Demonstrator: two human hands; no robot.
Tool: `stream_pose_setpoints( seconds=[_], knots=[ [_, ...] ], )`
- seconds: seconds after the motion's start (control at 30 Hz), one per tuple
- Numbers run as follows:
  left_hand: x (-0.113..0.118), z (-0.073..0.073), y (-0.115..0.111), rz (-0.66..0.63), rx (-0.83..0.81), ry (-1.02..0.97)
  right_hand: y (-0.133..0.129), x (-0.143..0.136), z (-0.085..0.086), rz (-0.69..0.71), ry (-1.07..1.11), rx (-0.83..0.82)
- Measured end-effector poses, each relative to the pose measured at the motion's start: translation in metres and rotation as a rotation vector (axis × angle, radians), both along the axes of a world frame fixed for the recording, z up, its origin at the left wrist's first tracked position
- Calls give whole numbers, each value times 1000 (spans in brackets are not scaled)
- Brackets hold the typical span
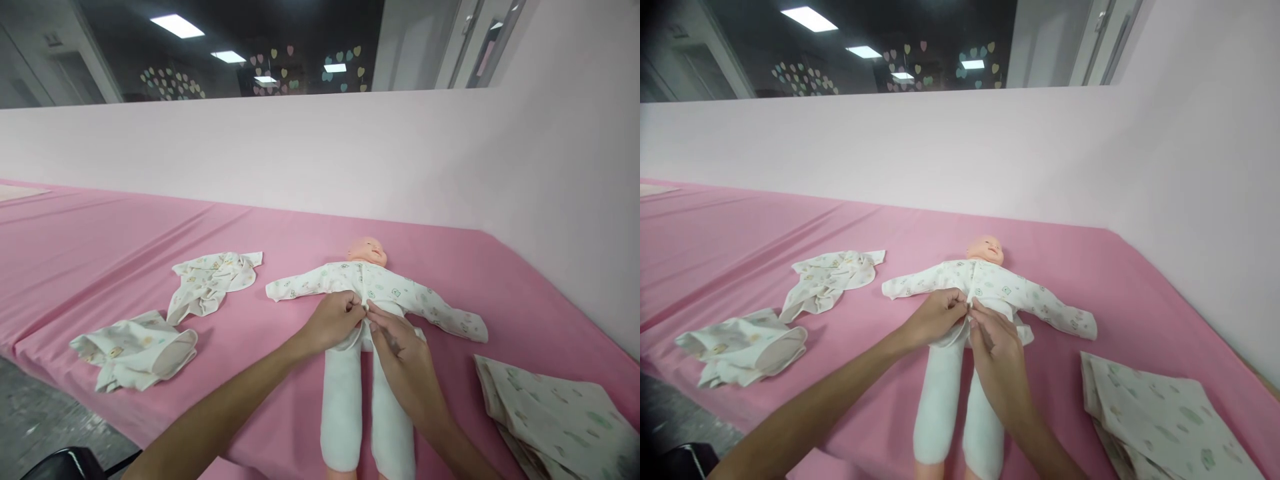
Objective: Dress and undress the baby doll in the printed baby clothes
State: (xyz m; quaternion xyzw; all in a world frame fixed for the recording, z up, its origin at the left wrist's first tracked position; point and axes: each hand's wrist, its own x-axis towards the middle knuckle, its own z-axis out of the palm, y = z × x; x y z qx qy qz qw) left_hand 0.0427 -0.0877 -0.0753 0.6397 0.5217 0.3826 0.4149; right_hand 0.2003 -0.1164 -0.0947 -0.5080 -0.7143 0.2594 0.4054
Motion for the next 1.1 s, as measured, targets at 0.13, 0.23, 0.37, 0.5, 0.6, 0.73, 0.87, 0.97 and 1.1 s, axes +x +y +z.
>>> stream_pose_setpoints(
  seconds=[0.13, 0.23, 0.37, 0.5, 0.6, 0.73, 0.87, 0.97, 1.1],
  knots=[
    [-1, 8, -1, -27, -94, -84, 1, -2, -4, -120, -83, 60],
    [-1, 13, -2, -79, -197, -167, 3, -3, -7, -85, -185, 200],
    [-3, 14, -3, -142, -272, -274, 3, -2, -9, -72, -307, 354],
    [-4, 11, -2, -142, -262, -264, 2, 0, -12, -86, -432, 504],
    [-3, 8, 1, -145, -245, -243, 2, 0, -12, -92, -455, 534],
    [-2, 8, -1, -79, -212, -121, 2, 3, -13, -31, -474, 464],
    [0, 10, -24, -8, 17, 213, -5, 10, -19, -100, -482, 399],
    [3, 6, -48, 44, 204, 588, -13, 16, -22, -184, -510, 453],
    [5, -4, -65, 51, 299, 917, -21, 20, -20, -185, -529, 494]
  ],
)
